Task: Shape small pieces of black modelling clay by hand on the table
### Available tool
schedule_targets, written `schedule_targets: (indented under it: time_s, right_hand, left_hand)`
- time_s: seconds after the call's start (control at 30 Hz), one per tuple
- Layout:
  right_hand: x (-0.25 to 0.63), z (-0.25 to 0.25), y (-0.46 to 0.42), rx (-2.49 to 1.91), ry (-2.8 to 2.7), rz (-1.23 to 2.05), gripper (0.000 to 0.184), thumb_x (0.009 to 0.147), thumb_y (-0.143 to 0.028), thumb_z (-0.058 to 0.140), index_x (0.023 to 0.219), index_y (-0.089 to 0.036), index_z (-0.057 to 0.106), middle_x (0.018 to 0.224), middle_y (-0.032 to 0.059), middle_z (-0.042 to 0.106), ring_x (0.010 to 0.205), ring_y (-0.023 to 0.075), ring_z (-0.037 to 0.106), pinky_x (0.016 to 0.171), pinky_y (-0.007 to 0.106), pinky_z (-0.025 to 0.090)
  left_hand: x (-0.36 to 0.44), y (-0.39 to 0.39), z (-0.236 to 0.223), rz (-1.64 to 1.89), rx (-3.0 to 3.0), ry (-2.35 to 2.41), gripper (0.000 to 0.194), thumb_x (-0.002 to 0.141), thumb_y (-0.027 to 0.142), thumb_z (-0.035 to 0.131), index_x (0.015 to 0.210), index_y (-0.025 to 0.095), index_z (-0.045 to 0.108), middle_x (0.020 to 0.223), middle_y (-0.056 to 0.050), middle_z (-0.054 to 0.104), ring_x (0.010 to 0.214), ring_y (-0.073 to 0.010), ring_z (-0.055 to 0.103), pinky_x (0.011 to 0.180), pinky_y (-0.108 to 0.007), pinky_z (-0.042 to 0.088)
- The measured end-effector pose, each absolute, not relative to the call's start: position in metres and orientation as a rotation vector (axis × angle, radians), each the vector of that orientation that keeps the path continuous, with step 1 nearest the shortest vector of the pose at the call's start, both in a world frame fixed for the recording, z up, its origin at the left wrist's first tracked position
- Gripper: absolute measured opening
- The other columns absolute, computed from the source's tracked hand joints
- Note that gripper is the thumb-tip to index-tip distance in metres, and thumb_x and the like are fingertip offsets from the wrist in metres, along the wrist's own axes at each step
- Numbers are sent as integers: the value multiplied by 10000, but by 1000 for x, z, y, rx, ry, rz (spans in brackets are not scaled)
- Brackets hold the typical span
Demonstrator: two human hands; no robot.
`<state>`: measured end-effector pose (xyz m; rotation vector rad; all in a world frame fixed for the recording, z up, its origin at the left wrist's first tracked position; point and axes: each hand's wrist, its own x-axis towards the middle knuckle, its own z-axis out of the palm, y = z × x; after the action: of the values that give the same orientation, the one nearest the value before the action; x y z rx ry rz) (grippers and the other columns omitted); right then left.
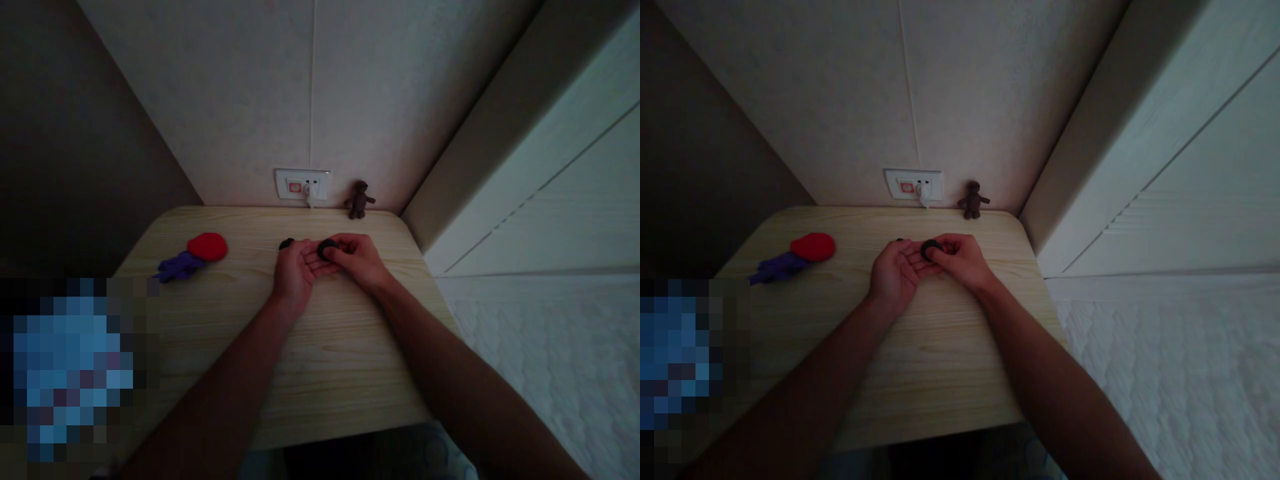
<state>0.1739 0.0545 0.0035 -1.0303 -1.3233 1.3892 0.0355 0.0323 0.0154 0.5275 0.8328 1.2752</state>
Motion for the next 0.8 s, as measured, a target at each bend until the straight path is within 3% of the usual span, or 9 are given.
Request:
schedule_targets:
  time_s: [0.2, 0.53, 0.8]
  right_hand:
    - [175, 1, 55, -1014, -1333, 1392, 243, 688, -358, 823, 815, -176, 725, 758, -3, 730, 655, 121, 632, 620, 246, 513]
    - [176, -3, 57, -973, -1388, 1367, 333, 697, -439, 838, 857, -167, 730, 751, 4, 731, 655, 120, 627, 578, 224, 508]
    - [175, -1, 56, -936, -1347, 1434, 297, 701, -406, 840, 829, -163, 727, 730, -16, 709, 617, 94, 591, 568, 210, 485]
  left_hand:
    - [38, 33, 12, 1298, 564, 831, 89, 709, 198, 688, 717, 109, 688, 749, -154, 772, 952, -341, 775, 897, -505, 628]
    - [37, 32, 13, 1296, 584, 869, 93, 728, 187, 688, 734, 95, 696, 722, -130, 768, 779, -285, 783, 815, -467, 657]
    - [36, 33, 12, 1296, 591, 857, 74, 729, 173, 685, 725, 99, 690, 690, -114, 760, 698, -252, 771, 764, -428, 665]
